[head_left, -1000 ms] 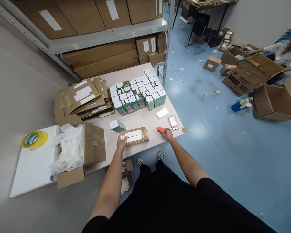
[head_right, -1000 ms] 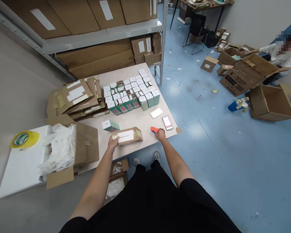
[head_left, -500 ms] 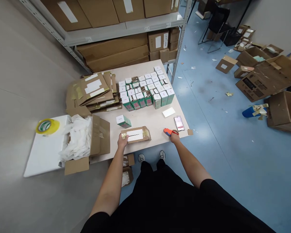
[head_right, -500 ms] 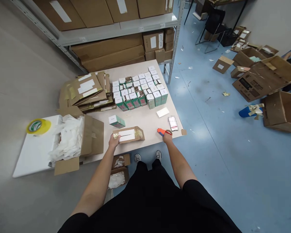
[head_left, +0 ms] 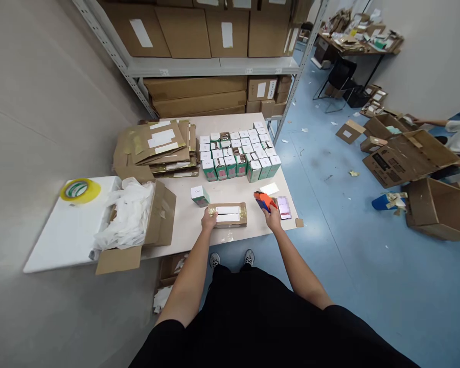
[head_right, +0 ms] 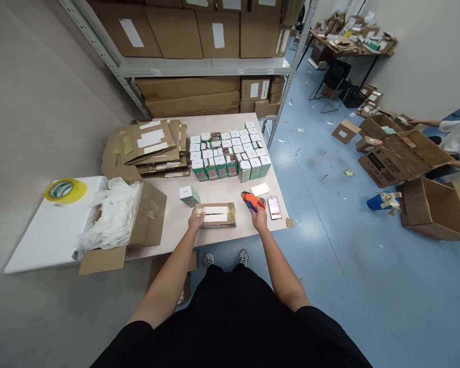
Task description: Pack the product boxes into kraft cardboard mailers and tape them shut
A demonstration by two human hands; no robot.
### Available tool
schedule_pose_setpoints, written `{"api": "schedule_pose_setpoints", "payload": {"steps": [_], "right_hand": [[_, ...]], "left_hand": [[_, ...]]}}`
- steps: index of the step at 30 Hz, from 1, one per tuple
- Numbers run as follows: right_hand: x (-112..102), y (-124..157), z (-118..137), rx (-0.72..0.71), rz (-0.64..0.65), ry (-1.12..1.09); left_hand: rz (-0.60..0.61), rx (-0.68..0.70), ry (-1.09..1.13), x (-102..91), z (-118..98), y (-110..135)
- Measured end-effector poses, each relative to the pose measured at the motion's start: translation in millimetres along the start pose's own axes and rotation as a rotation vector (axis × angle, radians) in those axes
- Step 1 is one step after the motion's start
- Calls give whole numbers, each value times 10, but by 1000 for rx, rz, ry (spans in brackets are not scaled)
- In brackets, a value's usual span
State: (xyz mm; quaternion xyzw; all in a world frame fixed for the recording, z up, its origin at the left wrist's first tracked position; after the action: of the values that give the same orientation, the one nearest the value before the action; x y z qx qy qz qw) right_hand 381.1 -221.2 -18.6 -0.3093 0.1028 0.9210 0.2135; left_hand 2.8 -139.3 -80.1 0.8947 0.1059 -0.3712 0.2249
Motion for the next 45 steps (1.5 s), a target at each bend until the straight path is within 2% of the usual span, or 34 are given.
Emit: {"api": "schedule_pose_setpoints", "payload": {"steps": [2, 4, 6, 8, 11, 15, 17, 19, 22, 26, 28, 30, 34, 37, 40, 42, 45], "right_hand": [[113, 6, 407, -91, 50, -87], [320, 82, 764, -174, 158, -201], [564, 210, 987, -208, 287, -293], [783, 346, 1044, -180, 398, -338], [962, 480, 939, -104, 483, -368], [970, 498, 830, -100, 496, -408], [961, 486, 834, -122, 506, -434], [967, 477, 840, -135, 515, -447], [992, 469, 821, -139, 517, -434], [1017, 460, 786, -157, 520, -432], [1027, 453, 775, -168, 523, -426], [1036, 447, 777, -182, 525, -413], [1026, 430, 837, -225, 542, -383], [999, 408, 928, -253, 605, -385], [994, 378, 1028, -257, 720, -404], [990, 343, 1091, -273, 766, -406], [965, 268, 1171, -330, 718, -369]], "left_hand": [[6, -10, 11, 6, 32, 14], [14, -30, 19, 11, 61, 33], [31, -53, 33, 18, 74, 48], [55, -63, 71, 21, 63, 54], [102, -32, 188, 3, -5, 60], [139, -11, 281, -91, -84, 145], [64, 27, 228, -227, -142, 226], [-70, 184, 166, -429, -311, 351], [-220, 518, 117, -695, -667, 644], [-221, 858, 61, -842, -1059, 1024], [-217, 956, 41, -888, -1203, 1154], [-235, 996, 36, -947, -1309, 1231], [-254, 992, 72, -1107, -1438, 1264], [-265, 938, 134, -1284, -1485, 1178], [-255, 813, 184, -1431, -1477, 985], [-210, 692, 201, -1462, -1426, 817], [-155, 497, 227, -1454, -1270, 571]]}}
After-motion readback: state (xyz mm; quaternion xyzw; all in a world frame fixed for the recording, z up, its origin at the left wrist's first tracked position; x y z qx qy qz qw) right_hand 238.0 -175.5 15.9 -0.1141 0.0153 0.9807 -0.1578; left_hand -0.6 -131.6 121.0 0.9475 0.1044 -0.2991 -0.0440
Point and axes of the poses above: each hand's wrist, its own y-axis away from the middle knuckle, its own x-axis out of the palm, z = x × y, the point moved 8 cm from there along -y, towards the middle knuckle, and after that the axes turned 9 degrees about -z, right-handed, at the moved point
